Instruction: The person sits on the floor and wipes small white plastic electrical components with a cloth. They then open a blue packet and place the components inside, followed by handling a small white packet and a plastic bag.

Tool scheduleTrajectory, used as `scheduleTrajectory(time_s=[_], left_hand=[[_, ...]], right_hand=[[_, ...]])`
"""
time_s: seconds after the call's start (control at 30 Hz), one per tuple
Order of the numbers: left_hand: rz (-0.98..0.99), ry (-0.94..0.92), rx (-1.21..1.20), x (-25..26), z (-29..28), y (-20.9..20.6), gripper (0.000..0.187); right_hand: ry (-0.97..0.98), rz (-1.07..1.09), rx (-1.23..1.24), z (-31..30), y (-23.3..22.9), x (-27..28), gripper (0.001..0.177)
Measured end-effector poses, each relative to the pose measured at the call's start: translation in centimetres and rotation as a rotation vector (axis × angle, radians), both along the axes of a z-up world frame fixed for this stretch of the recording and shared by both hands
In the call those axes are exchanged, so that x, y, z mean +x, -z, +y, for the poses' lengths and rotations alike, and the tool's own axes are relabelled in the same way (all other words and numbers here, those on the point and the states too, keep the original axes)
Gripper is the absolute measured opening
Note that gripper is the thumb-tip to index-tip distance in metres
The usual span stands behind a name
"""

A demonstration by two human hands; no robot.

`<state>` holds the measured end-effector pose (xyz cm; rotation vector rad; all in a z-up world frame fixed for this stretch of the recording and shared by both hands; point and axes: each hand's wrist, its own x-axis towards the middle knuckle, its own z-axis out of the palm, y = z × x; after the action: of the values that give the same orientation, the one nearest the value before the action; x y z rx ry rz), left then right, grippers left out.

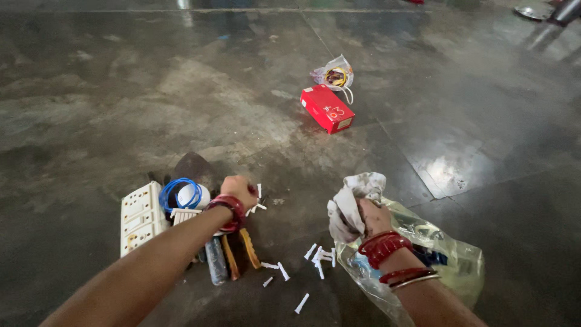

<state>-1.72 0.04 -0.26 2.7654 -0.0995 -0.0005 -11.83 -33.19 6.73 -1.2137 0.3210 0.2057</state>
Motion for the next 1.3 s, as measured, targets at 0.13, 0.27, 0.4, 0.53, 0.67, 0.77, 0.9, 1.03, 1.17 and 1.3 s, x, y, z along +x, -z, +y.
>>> scheduleTrajectory(time_s=[0.13,0.27,0.4,0.53,0.67,0.77,0.9,1.03,1.17,1.3], left_hand=[[0.083,0.123,0.108,-0.6,1.1,-0.3,0.022],[0.142,0.069,0.12,-1.7,-1.2,-2.2,0.024],[0.12,0.345,0.034,-4.3,-6.5,-3.1,0.025],[0.233,0.519,-0.008,-9.5,-10.9,-3.7,0.023],[0.342,0.522,-0.046,-11.2,-12.1,-3.2,0.026],[0.264,0.596,-0.039,-10.6,-12.2,-1.6,0.023],[0.225,0.642,0.073,-10.1,-11.6,0.3,0.023],[0.147,0.503,-0.052,-7.5,-11.2,1.8,0.02],[-0.018,0.141,-0.685,-5.6,-12.0,0.6,0.028],[0.092,0.125,-0.729,-6.7,-14.2,-3.9,0.027]], right_hand=[[0.225,0.057,-0.089,0.1,0.5,0.3,0.015],[0.033,-0.04,-0.266,-0.3,1.1,0.6,0.021],[0.285,0.164,0.035,-0.6,2.1,1.4,0.022],[-0.142,-0.415,-0.899,-2.4,3.1,0.6,0.029],[0.189,0.001,0.01,-2.2,4.1,1.2,0.024],[0.291,0.096,0.174,-2.3,4.3,1.6,0.022],[0.242,0.053,0.148,-2.3,4.5,0.9,0.023],[-0.034,-0.219,-0.062,-1.3,3.8,0.5,0.025],[0.091,-0.074,-0.266,2.6,1.0,-1.3,0.026],[0.345,0.227,-0.094,5.2,0.3,-1.9,0.023]])
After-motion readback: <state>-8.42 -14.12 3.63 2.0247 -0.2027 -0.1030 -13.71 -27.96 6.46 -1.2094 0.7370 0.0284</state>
